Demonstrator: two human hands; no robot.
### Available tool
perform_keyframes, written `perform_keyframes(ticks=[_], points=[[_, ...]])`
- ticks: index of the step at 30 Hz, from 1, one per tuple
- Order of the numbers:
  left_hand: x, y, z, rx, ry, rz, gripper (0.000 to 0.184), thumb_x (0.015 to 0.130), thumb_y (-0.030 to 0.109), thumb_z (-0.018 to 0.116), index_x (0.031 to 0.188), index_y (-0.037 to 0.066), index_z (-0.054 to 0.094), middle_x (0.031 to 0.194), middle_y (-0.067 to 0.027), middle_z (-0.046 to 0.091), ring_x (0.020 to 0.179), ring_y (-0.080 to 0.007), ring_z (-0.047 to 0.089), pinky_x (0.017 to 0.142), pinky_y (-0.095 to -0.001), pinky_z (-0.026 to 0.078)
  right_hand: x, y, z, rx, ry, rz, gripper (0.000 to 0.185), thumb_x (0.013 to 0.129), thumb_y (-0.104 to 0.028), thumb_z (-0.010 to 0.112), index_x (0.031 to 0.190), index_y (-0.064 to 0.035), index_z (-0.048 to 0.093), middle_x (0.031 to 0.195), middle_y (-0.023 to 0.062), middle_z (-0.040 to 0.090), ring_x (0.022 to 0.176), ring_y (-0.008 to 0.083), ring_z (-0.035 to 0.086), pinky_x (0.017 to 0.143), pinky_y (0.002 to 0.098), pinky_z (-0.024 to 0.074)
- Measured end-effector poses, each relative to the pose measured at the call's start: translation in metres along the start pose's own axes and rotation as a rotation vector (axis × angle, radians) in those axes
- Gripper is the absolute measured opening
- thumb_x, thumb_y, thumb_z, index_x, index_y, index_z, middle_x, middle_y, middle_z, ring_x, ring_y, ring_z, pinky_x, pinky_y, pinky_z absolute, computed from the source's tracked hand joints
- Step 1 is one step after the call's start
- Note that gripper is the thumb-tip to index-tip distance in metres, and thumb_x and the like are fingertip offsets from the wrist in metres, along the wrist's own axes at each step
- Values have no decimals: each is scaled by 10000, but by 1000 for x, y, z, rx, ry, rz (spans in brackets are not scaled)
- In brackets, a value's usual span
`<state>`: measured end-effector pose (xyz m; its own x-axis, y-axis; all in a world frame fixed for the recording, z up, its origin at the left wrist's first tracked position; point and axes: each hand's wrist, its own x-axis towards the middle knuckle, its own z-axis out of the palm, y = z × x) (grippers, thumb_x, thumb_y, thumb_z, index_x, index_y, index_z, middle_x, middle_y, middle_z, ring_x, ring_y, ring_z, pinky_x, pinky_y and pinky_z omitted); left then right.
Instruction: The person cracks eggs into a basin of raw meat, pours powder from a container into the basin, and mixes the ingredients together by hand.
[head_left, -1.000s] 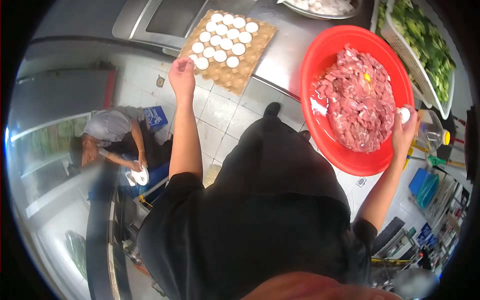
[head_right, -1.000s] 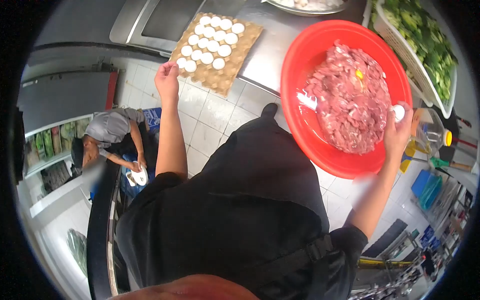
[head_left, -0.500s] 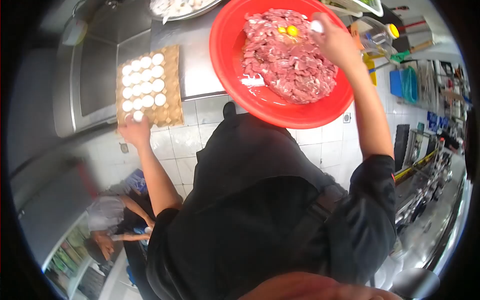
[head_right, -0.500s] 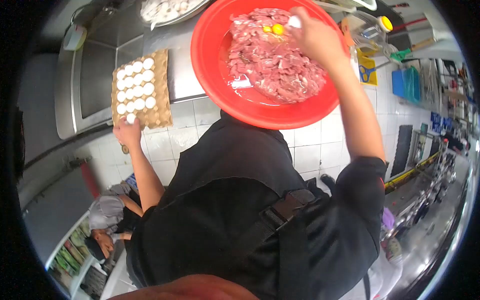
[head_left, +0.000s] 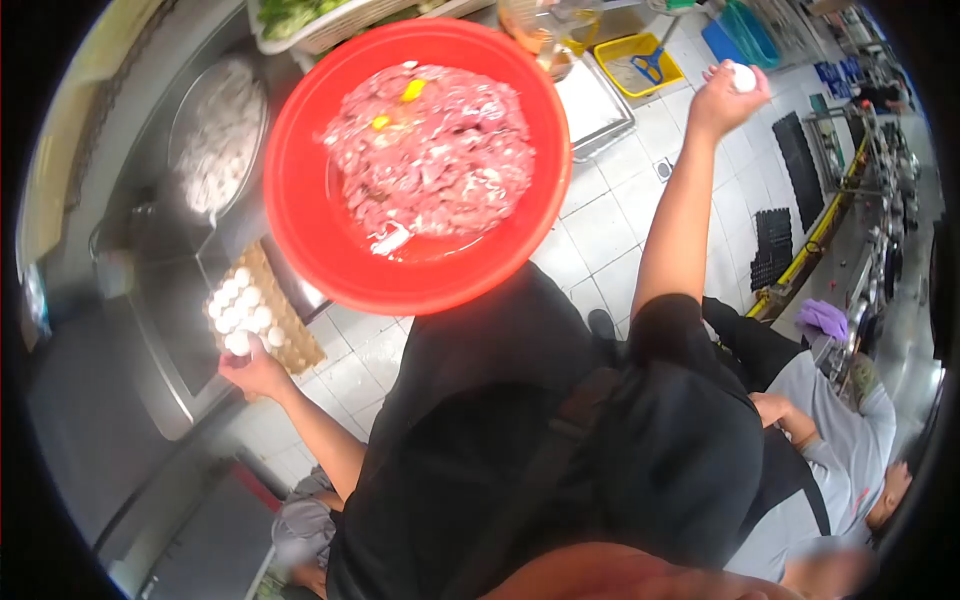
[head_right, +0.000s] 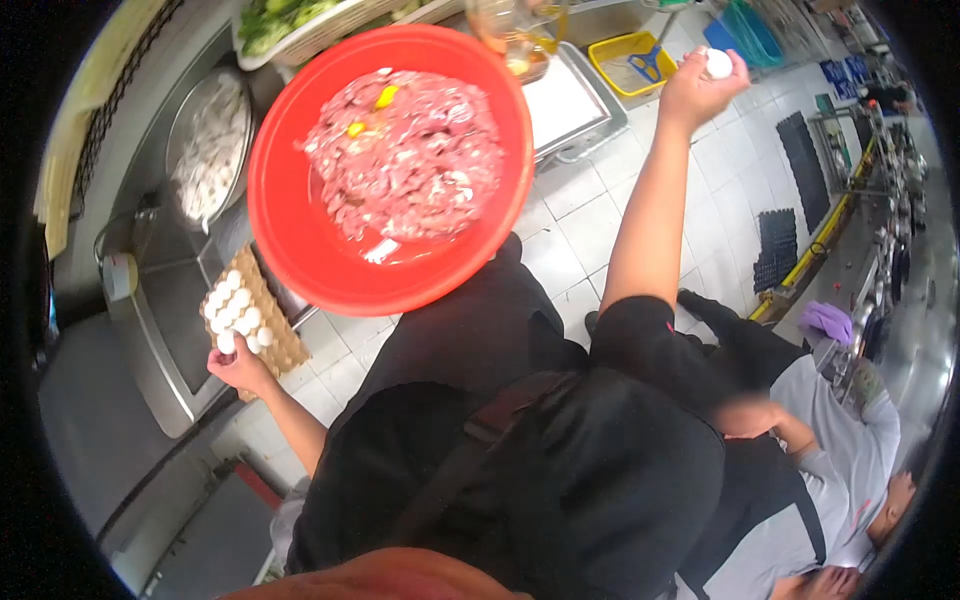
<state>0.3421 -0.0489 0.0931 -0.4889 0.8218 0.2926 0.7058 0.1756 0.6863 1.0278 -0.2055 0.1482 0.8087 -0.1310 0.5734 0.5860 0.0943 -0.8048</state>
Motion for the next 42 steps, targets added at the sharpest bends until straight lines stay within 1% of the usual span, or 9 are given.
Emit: perform_keyframes(ticks=[5,10,13,16,22,28,31,33,42], points=[[-62,152,55,-793,-509,282,451,802,-56,701,1166,8,443,1068,-149,611,964,-237,641,877,-337,525,-3,148,-54,-981,-409,-280,602,790,-168,733,1336,-51,509,1063,159,660,962,269,639,900,354,492],[-185,302,78,-779,-1297,109,422,744,-33,753,1086,24,513,1042,-99,636,954,-183,646,838,-307,540,-80,-31,-44,287,-1015,558,652,766,-36,698,1383,-67,488,1268,134,581,1025,180,613,845,279,514],[-236,334,111,-676,-1428,297,428,720,6,792,1054,20,524,1035,-108,641,933,-170,645,827,-301,540,-105,-91,-38,379,-1277,511,606,767,-33,692,1348,-64,524,1260,127,566,995,188,617,757,277,530],[-250,356,118,-525,-1466,393,462,737,72,804,1110,-1,541,1081,-119,628,962,-177,630,859,-313,527,-110,-63,-37,83,-1144,-102,576,776,-33,689,1330,-74,537,1254,134,540,973,192,618,683,282,531],[-188,333,92,-762,-1137,399,388,849,120,709,1198,27,567,1119,-110,609,965,-175,607,866,-319,503,-118,24,-52,-276,-847,173,459,836,-86,648,1288,-121,570,1108,148,569,847,227,652,688,347,534],[-75,205,37,-648,-734,174,284,916,50,626,1177,-37,560,1106,-104,636,964,-142,626,886,-275,500,-152,89,-58,-543,-950,-384,398,852,-125,644,1236,-61,559,1138,148,587,844,301,660,723,378,543],[-27,103,5,-462,-438,158,297,900,105,659,1163,-11,583,1056,-99,665,908,-140,631,792,-269,508,-131,54,-45,-155,-829,569,430,869,-51,584,1280,-51,461,1136,157,615,866,204,650,656,323,557],[-7,32,-15,-402,-247,105,290,882,130,672,1130,-8,613,1042,-102,668,857,-143,632,754,-268,507,-118,-12,-19,173,-635,716,425,852,11,584,1247,-62,445,1044,133,637,853,166,636,609,249,533],[37,-147,-83,-42,57,-228,242,830,138,678,1013,-17,652,904,-93,687,815,-149,638,747,-288,507,-171,-43,87,-57,-1219,85,288,924,-153,655,1132,-20,508,930,64,589,747,93,539,622,218,449]])
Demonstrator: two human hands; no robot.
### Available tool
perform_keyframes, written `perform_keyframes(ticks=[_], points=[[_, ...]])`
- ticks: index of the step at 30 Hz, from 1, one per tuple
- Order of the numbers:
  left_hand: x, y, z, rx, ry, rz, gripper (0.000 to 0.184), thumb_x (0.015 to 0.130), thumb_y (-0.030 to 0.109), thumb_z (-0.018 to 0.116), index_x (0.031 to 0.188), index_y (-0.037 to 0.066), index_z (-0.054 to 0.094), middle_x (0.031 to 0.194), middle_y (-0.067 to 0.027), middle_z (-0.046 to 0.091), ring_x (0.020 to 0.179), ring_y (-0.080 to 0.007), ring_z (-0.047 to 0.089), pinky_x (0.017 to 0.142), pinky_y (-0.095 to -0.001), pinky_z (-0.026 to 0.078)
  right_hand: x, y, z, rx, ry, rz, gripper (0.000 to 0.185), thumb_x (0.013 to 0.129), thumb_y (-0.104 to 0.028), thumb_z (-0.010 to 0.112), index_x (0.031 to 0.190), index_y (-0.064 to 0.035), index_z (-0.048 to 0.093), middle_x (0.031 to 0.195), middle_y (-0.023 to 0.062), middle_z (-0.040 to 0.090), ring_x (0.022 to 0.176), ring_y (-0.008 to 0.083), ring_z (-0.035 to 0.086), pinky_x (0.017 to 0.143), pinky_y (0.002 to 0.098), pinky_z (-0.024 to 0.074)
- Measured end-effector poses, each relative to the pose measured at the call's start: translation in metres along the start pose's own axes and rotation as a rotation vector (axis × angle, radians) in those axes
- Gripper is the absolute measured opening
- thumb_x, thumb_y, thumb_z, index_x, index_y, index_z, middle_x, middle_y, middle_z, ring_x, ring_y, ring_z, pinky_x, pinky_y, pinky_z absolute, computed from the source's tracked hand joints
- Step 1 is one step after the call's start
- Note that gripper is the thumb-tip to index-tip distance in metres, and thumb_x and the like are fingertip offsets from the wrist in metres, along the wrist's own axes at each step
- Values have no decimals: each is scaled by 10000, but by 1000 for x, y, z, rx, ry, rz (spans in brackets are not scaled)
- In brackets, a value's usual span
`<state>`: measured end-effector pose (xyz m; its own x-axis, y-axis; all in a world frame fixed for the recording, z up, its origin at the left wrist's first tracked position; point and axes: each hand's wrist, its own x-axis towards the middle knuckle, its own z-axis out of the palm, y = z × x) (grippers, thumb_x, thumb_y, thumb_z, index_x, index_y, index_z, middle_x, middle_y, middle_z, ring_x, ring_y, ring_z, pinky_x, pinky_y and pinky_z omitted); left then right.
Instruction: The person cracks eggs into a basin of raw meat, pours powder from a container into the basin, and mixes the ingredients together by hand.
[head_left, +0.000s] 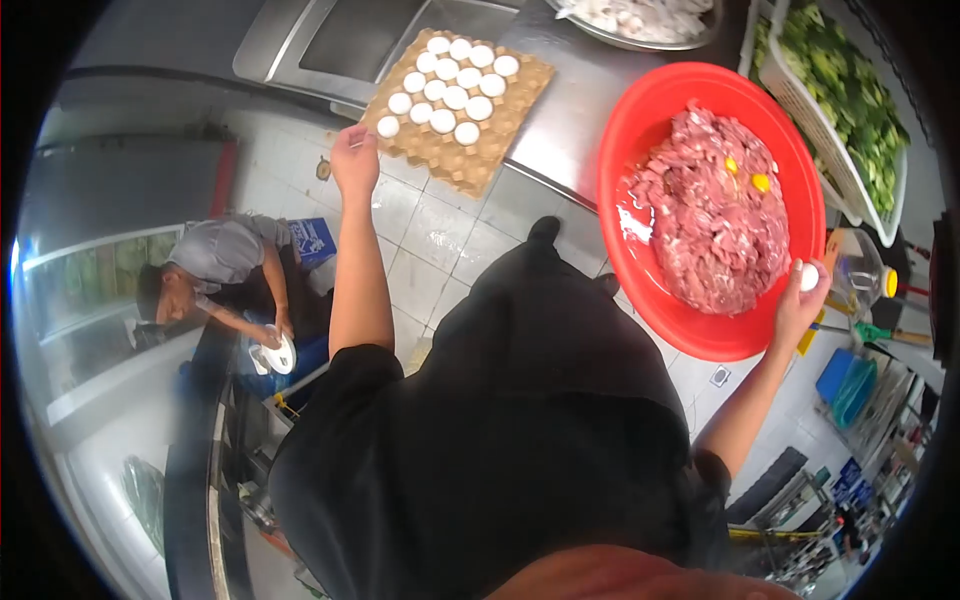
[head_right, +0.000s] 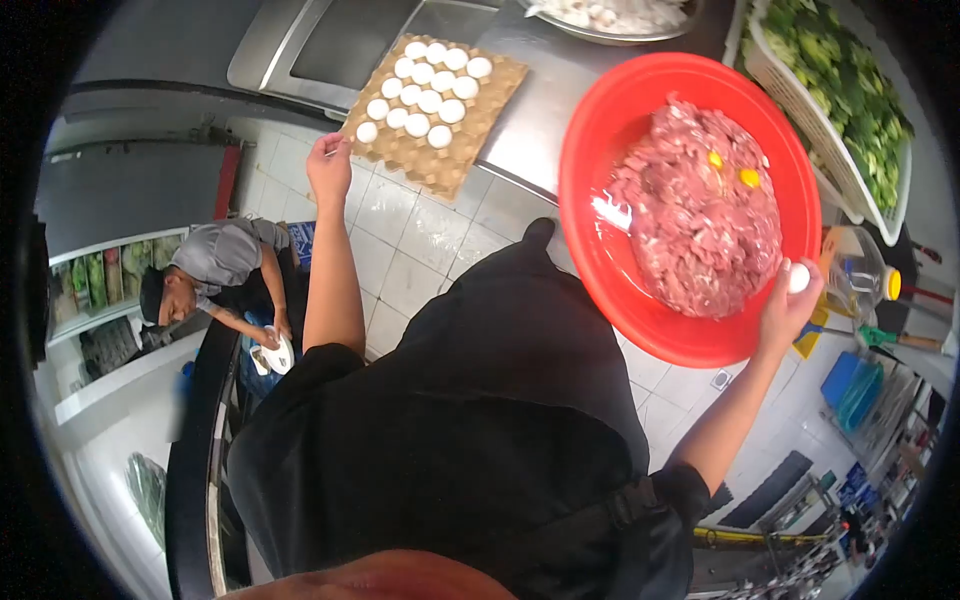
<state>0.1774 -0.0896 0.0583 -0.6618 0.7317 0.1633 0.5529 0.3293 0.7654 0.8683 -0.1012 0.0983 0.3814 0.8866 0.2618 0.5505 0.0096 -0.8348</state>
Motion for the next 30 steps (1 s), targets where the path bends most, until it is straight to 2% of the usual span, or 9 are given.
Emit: perform_keyframes(ticks=[6,11,13,17,20,22,24,26,30], points=[[28,-47,10,38,-35,58,227,834,130,640,1021,0,633,919,-143,697,830,-228,678,755,-335,528,17,-16,55,-362,-121,-158,270,925,-185,632,1112,-20,528,900,89,612,809,161,598,713,298,497],[44,-67,28,-56,-124,93,281,812,153,655,1052,8,633,970,-162,683,880,-274,669,786,-367,526,25,-49,71,-673,-236,-49,346,921,-320,612,1151,-82,510,867,253,660,812,387,677,692,464,517],[45,-54,26,363,-121,178,339,797,225,681,1064,19,642,1003,-181,673,966,-329,634,847,-409,501,35,-55,66,-705,-355,-10,372,932,-373,582,1183,-113,497,885,284,652,866,449,641,722,512,499],[51,-55,30,409,-293,322,436,732,269,742,1093,36,666,1080,-216,657,1040,-376,604,908,-439,471,49,-108,44,-780,-243,-219,402,935,-429,564,1190,-128,484,858,253,667,872,463,628,746,514,487],[47,-42,32,499,-285,286,437,704,213,762,1097,42,672,1055,-165,683,987,-324,646,862,-405,499,44,-174,28,-694,-110,-72,419,926,-431,583,1209,-142,471,857,222,677,865,452,632,737,506,490],[39,-24,33,502,-288,184,442,697,209,769,1096,45,672,1029,-156,685,959,-308,651,838,-395,501,36,-167,35,-567,-8,-150,421,923,-423,591,1218,-149,470,884,222,680,872,431,646,740,499,500],[39,-30,35,522,-230,195,443,691,214,774,1085,38,673,979,-141,686,925,-290,651,824,-392,501,32,-124,64,-617,-209,76,420,919,-414,599,1221,-152,469,888,226,678,880,409,658,736,494,508],[39,-29,32,496,-214,177,435,689,217,776,1068,31,669,963,-128,679,897,-283,648,816,-386,501,25,-102,76,-678,-244,1,430,918,-413,599,1230,-151,463,882,235,675,869,413,658,728,500,506],[29,-6,24,416,-2,244,448,694,189,794,1065,-2,634,983,-128,665,854,-254,646,795,-371,505,30,-110,44,-370,-137,36,433,900,-435,625,1176,-123,509,885,248,671,860,439,649,705,521,496]])
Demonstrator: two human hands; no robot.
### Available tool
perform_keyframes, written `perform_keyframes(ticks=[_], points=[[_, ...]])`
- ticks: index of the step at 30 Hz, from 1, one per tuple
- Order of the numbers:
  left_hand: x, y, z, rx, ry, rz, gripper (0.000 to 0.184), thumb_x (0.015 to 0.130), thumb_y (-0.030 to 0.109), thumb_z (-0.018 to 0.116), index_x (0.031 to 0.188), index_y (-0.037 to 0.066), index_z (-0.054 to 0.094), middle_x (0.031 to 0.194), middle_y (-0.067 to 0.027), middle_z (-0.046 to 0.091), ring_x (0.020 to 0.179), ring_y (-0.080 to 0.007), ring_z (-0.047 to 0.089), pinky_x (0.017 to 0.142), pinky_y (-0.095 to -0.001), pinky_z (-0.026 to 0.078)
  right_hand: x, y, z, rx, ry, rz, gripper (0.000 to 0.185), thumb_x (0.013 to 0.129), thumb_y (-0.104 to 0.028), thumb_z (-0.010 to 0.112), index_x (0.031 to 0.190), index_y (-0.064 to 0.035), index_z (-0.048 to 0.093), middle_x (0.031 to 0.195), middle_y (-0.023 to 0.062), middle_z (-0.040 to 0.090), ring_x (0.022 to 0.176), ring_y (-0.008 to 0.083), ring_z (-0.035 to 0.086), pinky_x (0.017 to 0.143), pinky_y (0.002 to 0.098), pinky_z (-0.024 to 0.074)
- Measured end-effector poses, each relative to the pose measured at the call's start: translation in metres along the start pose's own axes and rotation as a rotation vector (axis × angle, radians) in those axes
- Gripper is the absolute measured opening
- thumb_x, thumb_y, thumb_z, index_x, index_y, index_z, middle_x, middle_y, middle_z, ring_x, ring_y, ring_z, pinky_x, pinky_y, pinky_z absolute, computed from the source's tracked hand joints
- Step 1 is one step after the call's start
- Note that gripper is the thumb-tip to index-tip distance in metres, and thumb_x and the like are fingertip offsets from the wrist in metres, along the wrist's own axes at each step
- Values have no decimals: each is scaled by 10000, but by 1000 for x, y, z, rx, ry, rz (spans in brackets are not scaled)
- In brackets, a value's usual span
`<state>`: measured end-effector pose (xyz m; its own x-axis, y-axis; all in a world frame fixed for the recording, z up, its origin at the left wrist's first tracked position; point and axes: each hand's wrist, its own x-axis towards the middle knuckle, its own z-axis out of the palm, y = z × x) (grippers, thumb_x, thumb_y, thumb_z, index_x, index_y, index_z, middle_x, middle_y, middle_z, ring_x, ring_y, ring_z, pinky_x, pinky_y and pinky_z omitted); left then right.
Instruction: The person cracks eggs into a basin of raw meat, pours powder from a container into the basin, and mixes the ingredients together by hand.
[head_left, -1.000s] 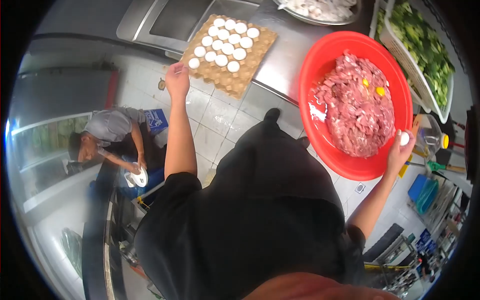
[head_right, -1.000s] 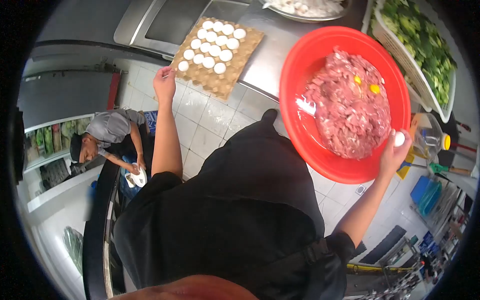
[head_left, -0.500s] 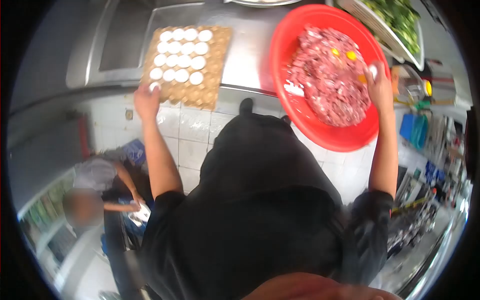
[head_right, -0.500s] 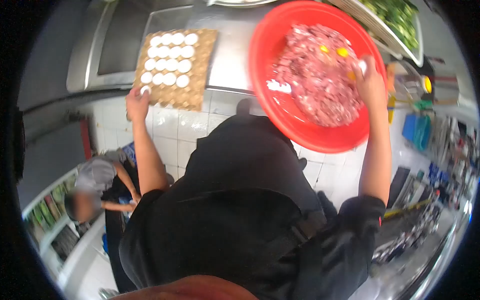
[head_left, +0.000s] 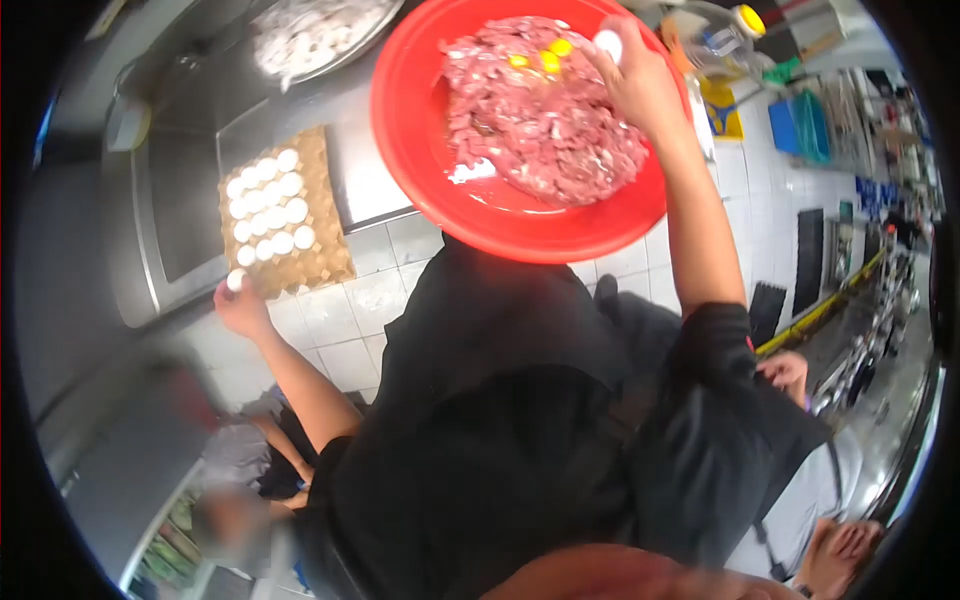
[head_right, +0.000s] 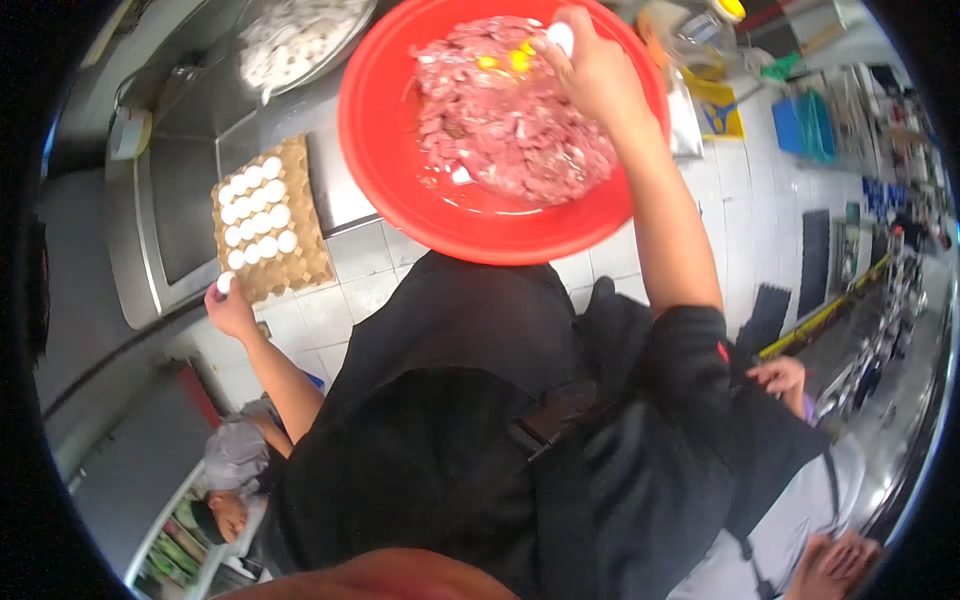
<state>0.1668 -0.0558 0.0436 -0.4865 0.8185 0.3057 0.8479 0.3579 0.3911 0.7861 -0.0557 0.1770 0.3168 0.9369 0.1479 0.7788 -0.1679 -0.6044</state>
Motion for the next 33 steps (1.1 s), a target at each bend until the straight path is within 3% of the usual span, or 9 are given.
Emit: perform_keyframes(ticks=[2,5,10,14,17,19,24,27,33], points=[[0,15,8,-436,29,-66,425,735,151,788,1083,-24,618,970,-119,664,854,-202,639,773,-343,512,-2,10,-37,-204,385,-243,308,847,-145,664,1113,-38,552,992,201,607,947,346,610,851,410,477],[-17,72,-7,-501,8,-14,345,766,95,777,1045,-40,625,951,-108,677,829,-160,625,748,-285,506,-13,79,-128,-212,883,-349,360,886,-254,712,1134,-53,546,958,72,602,744,193,600,691,297,508],[-41,184,-28,-863,-82,86,287,817,10,707,1080,-48,609,992,-117,676,861,-166,645,754,-290,526,-48,189,-196,483,1316,-71,358,886,-134,661,1121,-30,411,867,147,622,670,166,616,559,261,520],[-87,302,-46,-984,-314,232,323,824,-47,661,1136,-39,578,1061,-133,661,967,-186,643,856,-306,519,-49,372,-126,-507,412,537,412,836,-183,707,1194,-13,592,1023,201,649,873,277,677,787,360,546],[-140,376,-40,-1200,-673,342,349,818,-48,658,1153,-53,560,1065,-133,651,1004,-209,634,903,-323,509,-67,333,-100,-320,608,528,402,834,-130,683,1226,-52,634,1095,174,652,937,227,662,840,334,526],[-186,428,-38,-1209,-963,300,352,806,-27,678,1139,-41,564,1055,-128,653,977,-208,647,854,-311,527,-81,285,-95,566,596,438,452,825,-91,672,1271,-76,603,1091,122,663,971,195,641,822,312,526],[-265,540,-13,-1047,-1368,509,436,762,92,786,1123,-27,573,992,-101,665,913,-167,660,735,-276,543,-92,127,-103,786,-39,-115,567,787,-33,669,1335,-82,534,1296,117,548,1063,186,585,833,305,528],[-285,575,-10,-895,-1329,705,470,769,132,797,1146,-27,566,1030,-116,651,892,-157,653,727,-273,542,-87,145,-98,287,151,-366,563,794,-14,641,1340,-81,521,1261,111,550,1044,194,580,813,289,526],[-239,536,-37,-1163,-1156,572,471,847,187,731,1219,-16,527,1059,-130,599,867,-155,640,748,-273,538,-117,204,-62,281,526,183,433,850,-84,633,1276,-86,554,1110,155,557,978,279,600,741,356,522]])
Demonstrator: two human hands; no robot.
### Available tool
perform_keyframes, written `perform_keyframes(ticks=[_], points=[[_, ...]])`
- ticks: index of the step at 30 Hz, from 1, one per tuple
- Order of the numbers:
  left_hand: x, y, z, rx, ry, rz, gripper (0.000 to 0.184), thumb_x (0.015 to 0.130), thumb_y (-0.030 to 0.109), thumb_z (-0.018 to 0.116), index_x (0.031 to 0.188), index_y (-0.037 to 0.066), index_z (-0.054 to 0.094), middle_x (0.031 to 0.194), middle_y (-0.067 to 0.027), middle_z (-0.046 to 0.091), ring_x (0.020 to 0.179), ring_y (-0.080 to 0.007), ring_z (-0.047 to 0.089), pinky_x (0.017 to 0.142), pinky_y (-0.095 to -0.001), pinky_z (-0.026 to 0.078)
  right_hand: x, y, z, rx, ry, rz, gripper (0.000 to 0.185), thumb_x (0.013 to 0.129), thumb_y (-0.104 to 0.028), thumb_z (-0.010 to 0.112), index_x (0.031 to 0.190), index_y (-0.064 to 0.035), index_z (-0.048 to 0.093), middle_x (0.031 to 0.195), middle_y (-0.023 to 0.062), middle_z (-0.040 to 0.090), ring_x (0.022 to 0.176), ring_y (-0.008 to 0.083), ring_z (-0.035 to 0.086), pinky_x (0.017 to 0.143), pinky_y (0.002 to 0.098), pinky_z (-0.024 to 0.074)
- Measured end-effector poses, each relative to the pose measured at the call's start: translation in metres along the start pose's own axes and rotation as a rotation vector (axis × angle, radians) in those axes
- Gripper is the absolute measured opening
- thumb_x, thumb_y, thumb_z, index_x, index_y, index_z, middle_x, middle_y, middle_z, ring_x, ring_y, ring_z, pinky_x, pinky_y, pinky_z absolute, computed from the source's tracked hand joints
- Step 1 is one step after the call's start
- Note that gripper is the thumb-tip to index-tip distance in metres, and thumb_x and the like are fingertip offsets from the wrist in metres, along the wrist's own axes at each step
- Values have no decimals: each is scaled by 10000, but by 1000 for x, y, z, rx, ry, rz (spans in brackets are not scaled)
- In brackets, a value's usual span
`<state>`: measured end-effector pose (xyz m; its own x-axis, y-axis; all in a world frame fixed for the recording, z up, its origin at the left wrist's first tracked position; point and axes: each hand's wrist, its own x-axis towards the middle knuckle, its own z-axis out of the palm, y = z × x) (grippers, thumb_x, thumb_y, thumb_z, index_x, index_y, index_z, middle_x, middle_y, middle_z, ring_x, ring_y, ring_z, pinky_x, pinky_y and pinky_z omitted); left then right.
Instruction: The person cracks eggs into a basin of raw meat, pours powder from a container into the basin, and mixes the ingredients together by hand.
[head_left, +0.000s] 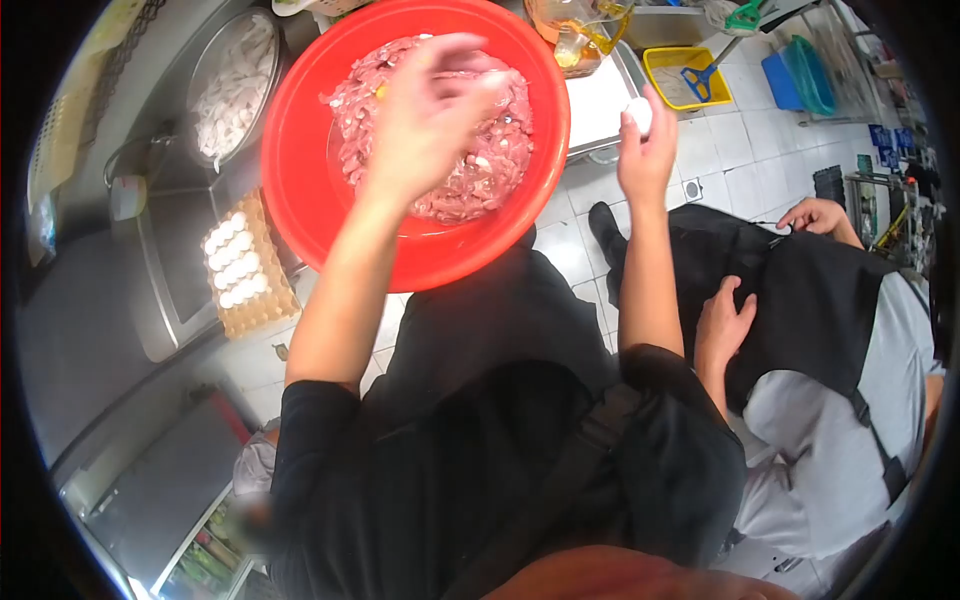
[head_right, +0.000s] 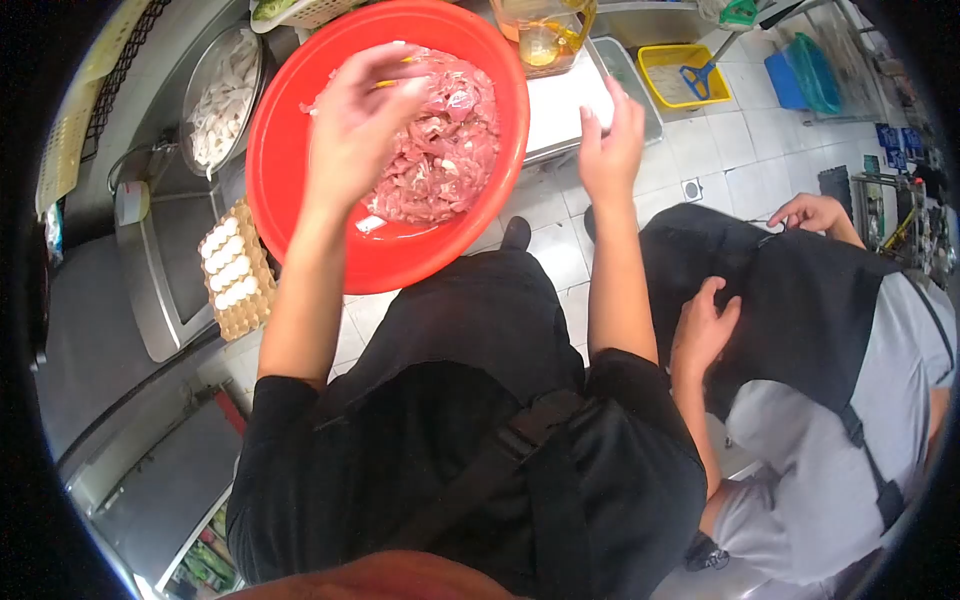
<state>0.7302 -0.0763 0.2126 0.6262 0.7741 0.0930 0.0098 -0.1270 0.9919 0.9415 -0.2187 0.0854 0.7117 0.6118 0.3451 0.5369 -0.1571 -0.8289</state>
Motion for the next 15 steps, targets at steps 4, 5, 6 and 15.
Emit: perform_keyframes(ticks=[4,5,6,15], points=[[-45,-6,-88,50,304,10,319,924,112,615,1200,-36,556,1070,-140,652,883,-159,645,823,-295,523,-48,58,38,-395,-132,-78,406,880,-165,637,1268,-89,545,1125,162,562,1010,332,592,752,428,527],[-59,-12,-112,65,353,21,319,923,109,619,1200,-36,555,1063,-139,656,875,-154,646,820,-291,522,-55,65,43,-523,-259,-48,407,887,-187,635,1268,-82,539,1131,157,568,1024,342,588,761,439,526],[-76,-15,-134,127,427,-14,315,925,106,619,1200,-33,553,1060,-136,659,870,-151,648,815,-283,521,-52,71,44,-535,-244,-138,399,905,-191,619,1278,-86,526,1126,165,570,959,388,602,751,454,520],[-230,-82,-295,105,947,-131,249,909,99,614,1129,-13,584,1004,-95,655,818,-140,632,756,-270,518,0,-64,14,647,-110,254,363,867,-73,660,1192,-42,502,909,56,602,639,83,521,497,235,438]])
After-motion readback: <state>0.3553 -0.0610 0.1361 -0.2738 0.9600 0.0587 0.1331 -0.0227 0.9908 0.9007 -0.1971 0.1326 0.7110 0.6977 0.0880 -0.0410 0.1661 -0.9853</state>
